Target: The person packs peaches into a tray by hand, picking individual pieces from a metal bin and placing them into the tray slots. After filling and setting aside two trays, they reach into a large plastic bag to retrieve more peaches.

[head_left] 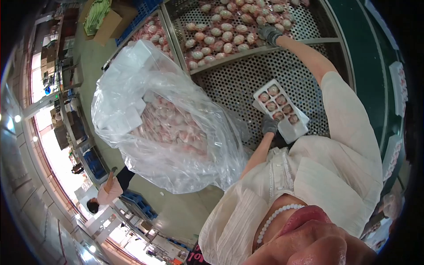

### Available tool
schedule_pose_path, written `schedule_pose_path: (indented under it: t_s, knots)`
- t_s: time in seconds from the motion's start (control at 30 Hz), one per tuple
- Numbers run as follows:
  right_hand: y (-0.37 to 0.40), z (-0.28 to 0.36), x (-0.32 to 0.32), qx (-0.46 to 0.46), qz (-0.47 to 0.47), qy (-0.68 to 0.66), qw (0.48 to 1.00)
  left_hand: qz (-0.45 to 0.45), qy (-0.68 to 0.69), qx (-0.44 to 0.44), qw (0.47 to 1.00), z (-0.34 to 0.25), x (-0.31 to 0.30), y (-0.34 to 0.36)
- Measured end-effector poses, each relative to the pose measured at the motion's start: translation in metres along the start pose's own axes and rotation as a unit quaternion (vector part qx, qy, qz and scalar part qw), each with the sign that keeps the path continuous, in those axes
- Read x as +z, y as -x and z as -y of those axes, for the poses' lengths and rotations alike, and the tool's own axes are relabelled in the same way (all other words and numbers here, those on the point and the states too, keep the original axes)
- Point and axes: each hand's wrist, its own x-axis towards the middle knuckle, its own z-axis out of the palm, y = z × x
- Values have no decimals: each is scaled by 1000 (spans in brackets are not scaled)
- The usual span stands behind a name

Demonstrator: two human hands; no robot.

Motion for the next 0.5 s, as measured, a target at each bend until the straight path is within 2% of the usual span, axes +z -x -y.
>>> schedule_pose_path:
  t_s: [0.07,0.1,0.13,0.2,0.27,0.33,0.37,0.4,0.43,0.47,0.5]
  knots:
    - [42,48,-46,7,8,152,988,7,14,-1,1000,-13,-10,5]
    - [36,51,-58,28,107,197,974,3,-36,-28,999,-18,-11,7]
    - [30,43,-46,26,103,195,975,0,-84,-53,995,-23,-12,10]
    - [5,11,-10,-44,-24,216,975,1,-80,-42,996,-15,-8,10]
    - [10,17,-29,-54,-40,211,975,3,-73,-28,997,-21,-11,0]
    - [30,22,-46,-61,-43,203,976,31,-102,-74,991,-29,-16,7]
    - [42,28,-65,-5,-88,73,993,9,-131,-70,989,-27,-13,10]
    - [50,26,-70,52,-130,-57,989,14,-129,-70,989,-27,-11,13]
    - [52,23,-77,105,-120,-244,957,-23,-161,-40,986,-26,-9,15]
    - [52,3,-78,26,-110,-297,948,-59,-191,-9,980,-27,-8,17]
    - [77,1,-91,24,-72,-452,889,-47,-118,16,992,-27,-10,14]
